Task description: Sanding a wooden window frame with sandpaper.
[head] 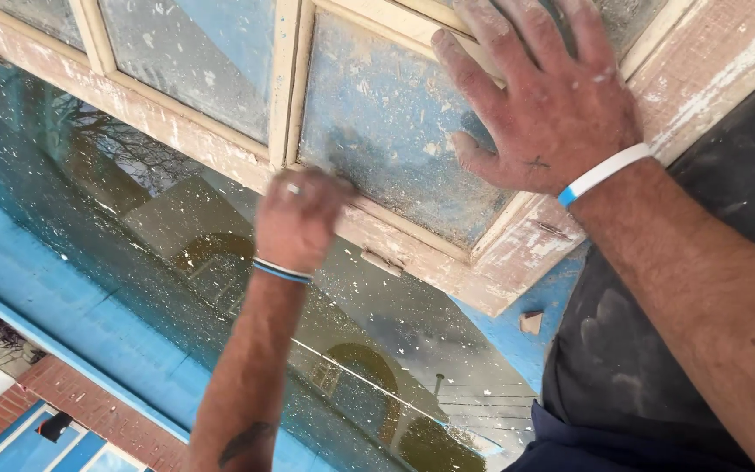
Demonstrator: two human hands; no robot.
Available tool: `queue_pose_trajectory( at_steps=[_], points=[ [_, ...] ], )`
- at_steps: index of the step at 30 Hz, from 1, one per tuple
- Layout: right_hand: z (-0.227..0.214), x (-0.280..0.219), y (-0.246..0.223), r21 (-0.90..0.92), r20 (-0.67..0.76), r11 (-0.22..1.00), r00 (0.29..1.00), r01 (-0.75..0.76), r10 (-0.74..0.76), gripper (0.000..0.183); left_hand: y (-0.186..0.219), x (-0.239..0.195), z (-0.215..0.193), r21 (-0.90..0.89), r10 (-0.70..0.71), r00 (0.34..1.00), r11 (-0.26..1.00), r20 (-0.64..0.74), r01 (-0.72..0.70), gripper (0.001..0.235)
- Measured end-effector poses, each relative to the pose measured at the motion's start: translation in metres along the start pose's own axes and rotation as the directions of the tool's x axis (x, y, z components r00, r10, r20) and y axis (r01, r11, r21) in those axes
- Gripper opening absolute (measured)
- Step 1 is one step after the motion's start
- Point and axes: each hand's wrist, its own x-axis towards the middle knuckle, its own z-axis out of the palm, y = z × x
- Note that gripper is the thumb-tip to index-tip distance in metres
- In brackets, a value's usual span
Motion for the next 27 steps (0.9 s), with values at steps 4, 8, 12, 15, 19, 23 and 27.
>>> queue_pose_trajectory(
  at_steps=[4,8,12,15,19,23,27],
  points=[
    [0.003,-0.005,-0.003,-0.028,0.051,0.999,0.998,-0.034,0.035,0.086,0.005,0.003,-0.005,-0.033,-0.219,0.973,0.976,-0.075,0.217,0.010],
    [0.000,-0.003,-0.001,0.012,0.011,1.000,1.000,-0.015,0.015,0.084,0.074,-0.005,0.003,-0.225,-0.138,0.990,0.965,-0.002,0.134,0.016],
    [-0.001,0.000,0.001,-0.072,0.000,0.997,1.000,0.006,-0.006,0.084,0.061,0.007,-0.015,-0.153,-0.112,0.994,0.982,0.018,0.113,0.015],
    [0.000,-0.005,-0.002,-0.109,-0.012,0.994,1.000,-0.002,0.000,0.079,0.066,0.010,-0.029,-0.018,-0.210,0.977,0.977,0.046,0.211,0.017],
    [0.006,-0.007,-0.002,-0.180,0.044,0.984,0.999,-0.017,0.025,0.088,0.108,0.004,-0.015,-0.217,-0.156,0.986,0.962,0.059,0.166,0.018],
    [0.011,-0.006,-0.001,-0.148,0.099,0.989,0.994,-0.021,0.036,0.089,0.074,0.001,-0.010,0.032,-0.236,0.971,0.971,-0.036,0.237,0.012],
    [0.005,-0.006,-0.005,-0.127,0.046,0.991,0.998,-0.032,0.038,0.083,0.123,0.026,-0.033,-0.547,-0.307,0.945,0.812,-0.108,0.202,0.023]
  ],
)
